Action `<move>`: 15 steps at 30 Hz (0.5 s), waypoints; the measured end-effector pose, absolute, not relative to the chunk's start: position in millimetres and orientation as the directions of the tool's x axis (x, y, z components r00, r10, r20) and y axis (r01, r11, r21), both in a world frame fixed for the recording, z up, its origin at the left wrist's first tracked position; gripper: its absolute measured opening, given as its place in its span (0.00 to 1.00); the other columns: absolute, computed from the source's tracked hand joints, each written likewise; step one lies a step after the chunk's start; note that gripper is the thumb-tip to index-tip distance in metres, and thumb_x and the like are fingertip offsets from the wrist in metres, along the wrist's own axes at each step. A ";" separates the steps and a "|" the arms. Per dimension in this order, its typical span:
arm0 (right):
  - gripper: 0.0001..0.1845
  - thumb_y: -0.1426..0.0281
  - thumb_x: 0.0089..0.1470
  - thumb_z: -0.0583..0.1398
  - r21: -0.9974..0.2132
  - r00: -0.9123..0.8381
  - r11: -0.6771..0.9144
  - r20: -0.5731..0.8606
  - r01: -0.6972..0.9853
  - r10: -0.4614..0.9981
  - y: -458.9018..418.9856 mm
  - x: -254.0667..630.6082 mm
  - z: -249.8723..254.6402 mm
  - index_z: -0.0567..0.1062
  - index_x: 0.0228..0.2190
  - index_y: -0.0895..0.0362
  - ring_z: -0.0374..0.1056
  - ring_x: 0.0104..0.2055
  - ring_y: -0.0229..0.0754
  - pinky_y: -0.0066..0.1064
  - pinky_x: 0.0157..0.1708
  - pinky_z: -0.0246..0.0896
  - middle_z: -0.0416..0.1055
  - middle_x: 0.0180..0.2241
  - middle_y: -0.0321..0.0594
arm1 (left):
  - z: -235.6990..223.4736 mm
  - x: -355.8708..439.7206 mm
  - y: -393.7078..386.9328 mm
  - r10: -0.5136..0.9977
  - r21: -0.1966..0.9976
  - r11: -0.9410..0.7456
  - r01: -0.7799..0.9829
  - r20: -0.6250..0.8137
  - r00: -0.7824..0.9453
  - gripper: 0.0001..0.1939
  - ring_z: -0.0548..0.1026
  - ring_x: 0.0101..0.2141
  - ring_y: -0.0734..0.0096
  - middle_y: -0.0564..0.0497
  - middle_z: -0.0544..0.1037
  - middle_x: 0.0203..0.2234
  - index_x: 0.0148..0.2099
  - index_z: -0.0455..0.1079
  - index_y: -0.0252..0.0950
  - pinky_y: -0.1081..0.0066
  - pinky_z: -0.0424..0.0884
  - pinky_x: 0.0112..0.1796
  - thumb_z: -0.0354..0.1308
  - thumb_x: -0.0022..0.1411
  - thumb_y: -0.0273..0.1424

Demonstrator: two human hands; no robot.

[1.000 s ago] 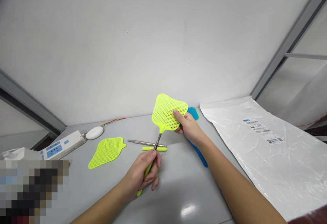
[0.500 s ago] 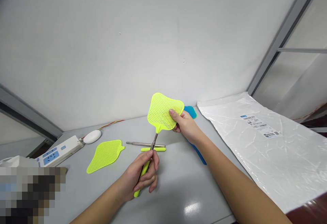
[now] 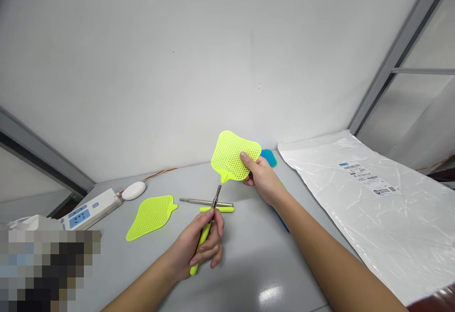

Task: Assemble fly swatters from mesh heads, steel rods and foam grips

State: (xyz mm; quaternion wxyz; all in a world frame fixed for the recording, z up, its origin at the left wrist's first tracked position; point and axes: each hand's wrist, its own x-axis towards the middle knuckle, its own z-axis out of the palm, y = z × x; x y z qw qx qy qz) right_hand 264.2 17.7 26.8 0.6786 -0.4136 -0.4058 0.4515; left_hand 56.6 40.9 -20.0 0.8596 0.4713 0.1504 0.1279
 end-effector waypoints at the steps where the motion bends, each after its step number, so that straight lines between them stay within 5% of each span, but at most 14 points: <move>1: 0.18 0.54 0.53 0.61 -0.923 0.274 0.253 0.173 -0.290 0.946 18.0 265.0 26.5 0.66 0.26 0.56 0.45 0.19 0.29 0.26 0.16 0.37 0.56 0.22 0.30 | -20.3 56.5 41.1 0.361 0.846 0.528 -0.079 -0.139 0.922 0.22 0.44 0.08 0.85 0.64 0.52 0.09 0.31 0.65 0.35 0.72 0.67 0.20 0.40 0.69 0.43; 15: 0.19 0.54 0.52 0.61 -0.918 0.248 0.191 0.107 -0.346 0.963 20.0 253.3 22.7 0.66 0.26 0.57 0.46 0.17 0.27 0.25 0.16 0.41 0.59 0.21 0.29 | -18.8 56.0 42.0 0.327 0.849 0.526 -0.053 -0.144 0.934 0.22 0.46 0.08 0.85 0.64 0.53 0.09 0.32 0.65 0.35 0.72 0.67 0.21 0.42 0.68 0.44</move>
